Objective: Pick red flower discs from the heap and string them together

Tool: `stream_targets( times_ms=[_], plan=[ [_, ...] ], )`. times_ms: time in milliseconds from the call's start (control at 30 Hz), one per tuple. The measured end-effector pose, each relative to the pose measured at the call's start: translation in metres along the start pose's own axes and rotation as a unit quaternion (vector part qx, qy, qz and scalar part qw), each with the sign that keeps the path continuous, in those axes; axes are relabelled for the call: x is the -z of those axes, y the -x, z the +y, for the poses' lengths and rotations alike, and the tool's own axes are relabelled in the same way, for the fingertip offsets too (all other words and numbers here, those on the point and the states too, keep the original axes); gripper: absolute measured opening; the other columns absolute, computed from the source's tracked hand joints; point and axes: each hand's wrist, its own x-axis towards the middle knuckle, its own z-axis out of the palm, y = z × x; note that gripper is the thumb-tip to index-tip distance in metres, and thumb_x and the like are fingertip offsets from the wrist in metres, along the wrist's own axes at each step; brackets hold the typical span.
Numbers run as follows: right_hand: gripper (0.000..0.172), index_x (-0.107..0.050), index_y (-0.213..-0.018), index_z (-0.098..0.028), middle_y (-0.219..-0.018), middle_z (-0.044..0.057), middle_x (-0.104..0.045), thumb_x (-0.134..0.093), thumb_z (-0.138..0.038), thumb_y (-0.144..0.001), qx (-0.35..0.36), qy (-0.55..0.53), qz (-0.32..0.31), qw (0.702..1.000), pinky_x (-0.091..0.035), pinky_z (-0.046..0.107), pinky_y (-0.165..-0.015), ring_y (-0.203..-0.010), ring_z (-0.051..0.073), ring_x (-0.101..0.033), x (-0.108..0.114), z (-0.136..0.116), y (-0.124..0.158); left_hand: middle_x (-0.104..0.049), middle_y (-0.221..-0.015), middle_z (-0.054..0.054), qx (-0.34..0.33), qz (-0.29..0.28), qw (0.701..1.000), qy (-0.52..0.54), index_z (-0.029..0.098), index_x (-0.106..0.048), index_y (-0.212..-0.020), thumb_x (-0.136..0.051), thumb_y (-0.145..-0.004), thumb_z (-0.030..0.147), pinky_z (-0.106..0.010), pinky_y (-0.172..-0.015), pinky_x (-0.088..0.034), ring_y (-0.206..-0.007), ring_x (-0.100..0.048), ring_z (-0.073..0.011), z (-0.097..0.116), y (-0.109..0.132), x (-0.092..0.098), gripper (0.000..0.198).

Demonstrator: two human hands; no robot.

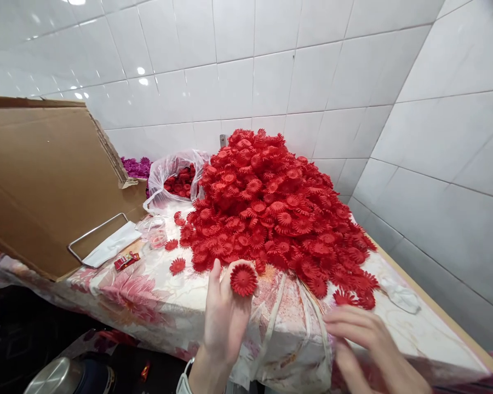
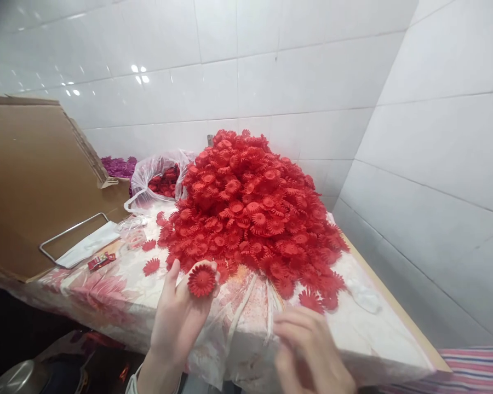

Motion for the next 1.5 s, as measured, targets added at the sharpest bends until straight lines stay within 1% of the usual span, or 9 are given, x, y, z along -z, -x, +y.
stream_targets(
  times_ms=[100,200,333,467,767,933,1033,1300,1500],
  plan=[
    [0.019,-0.056,-0.094,-0.019,-0.085,0.005,-0.063,-0.052,-0.005,-0.081,0.036,-0.082,0.006,0.996,-0.048,0.032,-0.077,-0.086,0.020,-0.058,-0.021,-0.026,-0.036,-0.069,-0.087,-0.003,-0.011,-0.031,0.996,-0.078,0.020,-0.068,-0.089,-0.051,-0.087,0.038,-0.026,-0.082,-0.047,-0.085,-0.063,-0.0157,-0.010,0.007,0.006,0.024],
    [0.015,-0.055,-0.093,-0.019,-0.082,0.005,-0.062,-0.062,-0.016,-0.080,0.005,-0.135,-0.035,0.990,-0.049,0.031,-0.070,-0.080,0.020,-0.057,-0.038,-0.037,-0.053,-0.066,-0.089,-0.004,-0.037,-0.065,0.984,-0.160,0.020,-0.067,-0.090,-0.047,-0.086,0.053,-0.024,-0.084,-0.044,-0.095,-0.059,-0.0182,-0.018,0.015,0.011,0.039],
    [0.005,-0.055,-0.081,-0.020,-0.078,0.002,-0.060,-0.058,-0.018,-0.083,-0.065,-0.191,-0.098,0.975,-0.046,0.029,-0.066,-0.075,0.018,-0.056,-0.047,-0.036,-0.057,-0.062,-0.101,-0.005,-0.106,-0.081,0.970,-0.202,0.023,-0.065,-0.097,-0.052,-0.083,0.053,-0.024,-0.086,-0.043,-0.105,-0.053,-0.0204,-0.022,0.019,0.018,0.036],
    [0.008,-0.056,-0.080,-0.020,-0.081,0.003,-0.060,-0.051,-0.018,-0.086,-0.124,-0.250,-0.097,0.955,-0.046,0.029,-0.072,-0.079,0.017,-0.057,-0.045,-0.030,-0.053,-0.061,-0.105,-0.004,-0.123,-0.138,0.952,-0.244,0.024,-0.067,-0.091,-0.067,-0.075,0.043,-0.023,-0.086,-0.044,-0.104,-0.054,-0.0201,-0.018,0.013,0.025,0.026],
    [0.021,-0.061,-0.075,-0.019,-0.072,0.000,-0.061,-0.060,-0.039,-0.082,-0.342,-0.443,-0.110,0.822,-0.046,0.023,-0.065,-0.071,0.015,-0.058,-0.038,-0.019,-0.049,-0.063,-0.096,-0.004,-0.116,-0.126,0.943,-0.284,0.024,-0.071,-0.090,-0.074,-0.069,0.023,-0.021,-0.077,-0.049,-0.092,-0.060,-0.0187,-0.018,0.023,0.013,0.021],
    [0.018,-0.060,-0.073,-0.019,-0.070,-0.001,-0.061,-0.065,-0.035,-0.079,-0.375,-0.470,-0.120,0.790,-0.044,0.022,-0.064,-0.069,0.013,-0.057,-0.038,-0.014,-0.049,-0.062,-0.107,-0.007,-0.117,-0.128,0.929,-0.327,0.025,-0.073,-0.096,-0.076,-0.068,0.026,-0.023,-0.084,-0.049,-0.102,-0.058,-0.0223,-0.020,0.023,0.014,0.029],
    [0.017,-0.061,-0.075,-0.018,-0.072,0.000,-0.061,-0.062,-0.034,-0.080,-0.372,-0.452,-0.138,0.799,-0.043,0.023,-0.063,-0.069,0.014,-0.056,-0.036,-0.012,-0.049,-0.059,-0.113,-0.007,-0.112,-0.129,0.926,-0.338,0.026,-0.074,-0.099,-0.075,-0.069,0.027,-0.025,-0.089,-0.049,-0.108,-0.056,-0.0237,-0.020,0.020,0.017,0.031],
    [0.009,-0.055,-0.074,-0.019,-0.077,0.001,-0.053,-0.050,-0.020,-0.080,-0.280,-0.256,-0.201,0.903,-0.038,0.028,-0.068,-0.075,0.016,-0.051,-0.021,-0.016,-0.050,-0.054,-0.119,-0.003,-0.089,-0.246,0.871,-0.415,0.034,-0.069,-0.106,-0.065,-0.080,0.025,-0.026,-0.096,-0.046,-0.116,-0.054,-0.0198,-0.017,0.011,0.030,0.029],
    [0.011,-0.052,-0.077,-0.019,-0.081,0.002,-0.054,-0.045,-0.020,-0.086,-0.242,-0.277,-0.196,0.909,-0.038,0.028,-0.072,-0.079,0.016,-0.051,-0.024,-0.017,-0.044,-0.066,-0.102,-0.004,-0.069,-0.177,0.912,-0.363,0.025,-0.070,-0.092,-0.077,-0.067,0.031,-0.024,-0.086,-0.051,-0.100,-0.062,-0.0192,-0.020,0.013,0.020,0.027]
  ],
)
